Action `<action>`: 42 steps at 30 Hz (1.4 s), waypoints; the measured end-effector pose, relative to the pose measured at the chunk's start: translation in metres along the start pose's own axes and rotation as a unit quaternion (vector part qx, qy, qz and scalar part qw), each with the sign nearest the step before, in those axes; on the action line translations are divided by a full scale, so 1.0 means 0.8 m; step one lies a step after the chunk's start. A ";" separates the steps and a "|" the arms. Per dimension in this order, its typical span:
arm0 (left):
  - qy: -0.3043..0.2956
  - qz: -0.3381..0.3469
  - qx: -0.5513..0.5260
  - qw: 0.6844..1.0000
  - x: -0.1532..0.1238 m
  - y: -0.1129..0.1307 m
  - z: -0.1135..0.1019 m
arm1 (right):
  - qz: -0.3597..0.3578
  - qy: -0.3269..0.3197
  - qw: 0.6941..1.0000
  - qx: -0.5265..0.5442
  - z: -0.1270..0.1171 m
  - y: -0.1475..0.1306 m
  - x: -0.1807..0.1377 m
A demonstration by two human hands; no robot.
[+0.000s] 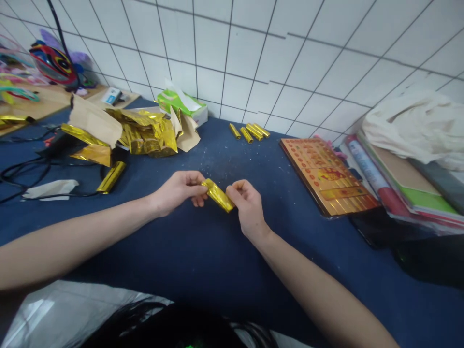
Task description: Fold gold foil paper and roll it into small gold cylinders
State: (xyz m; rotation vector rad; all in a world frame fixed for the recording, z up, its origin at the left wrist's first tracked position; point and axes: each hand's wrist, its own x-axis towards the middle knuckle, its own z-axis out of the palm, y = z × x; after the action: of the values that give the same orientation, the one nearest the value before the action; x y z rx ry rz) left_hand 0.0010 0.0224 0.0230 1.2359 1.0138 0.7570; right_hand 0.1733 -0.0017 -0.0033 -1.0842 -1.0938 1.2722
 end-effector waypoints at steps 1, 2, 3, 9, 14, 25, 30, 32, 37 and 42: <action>0.029 0.000 -0.021 0.999 0.002 0.000 -0.002 | -0.022 0.018 1.000 -0.010 -0.001 0.000 0.001; 0.053 0.002 -0.044 0.998 0.003 0.000 -0.003 | -0.042 0.026 0.999 -0.022 -0.003 0.001 0.002; 0.072 0.004 -0.064 0.995 0.004 0.000 -0.004 | -0.057 0.028 0.997 -0.035 -0.004 0.001 0.003; 0.104 0.001 -0.129 0.986 0.005 0.000 -0.005 | -0.074 0.010 0.991 -0.112 -0.006 0.003 0.002; 0.081 -0.010 -0.176 0.981 0.002 0.000 -0.002 | -0.049 0.022 0.995 -0.087 -0.002 0.002 0.002; 0.114 0.033 -0.139 0.983 0.002 -0.002 -0.001 | 0.013 -0.003 1.000 -0.006 -0.006 0.001 0.008; -0.044 0.086 -0.004 0.995 -0.004 -0.003 0.001 | 0.059 -0.106 0.991 -0.048 -0.010 0.003 0.009; -0.124 0.085 0.034 0.988 -0.009 -0.003 0.004 | 0.062 -0.123 0.989 -0.048 -0.010 0.004 0.008; -0.065 0.090 0.065 0.992 -0.012 -0.008 0.010 | -0.003 -0.089 0.994 -0.071 -0.005 0.002 0.005; 0.015 0.115 0.085 0.990 -0.008 -0.016 0.009 | -0.069 -0.093 0.973 -0.197 0.002 -0.003 -0.007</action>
State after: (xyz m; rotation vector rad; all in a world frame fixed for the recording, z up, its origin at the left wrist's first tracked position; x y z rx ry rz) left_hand 0.0044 0.0116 0.0120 1.5109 0.9864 0.8818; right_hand 0.1720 -0.0077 -0.0005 -1.1717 -1.5853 1.0866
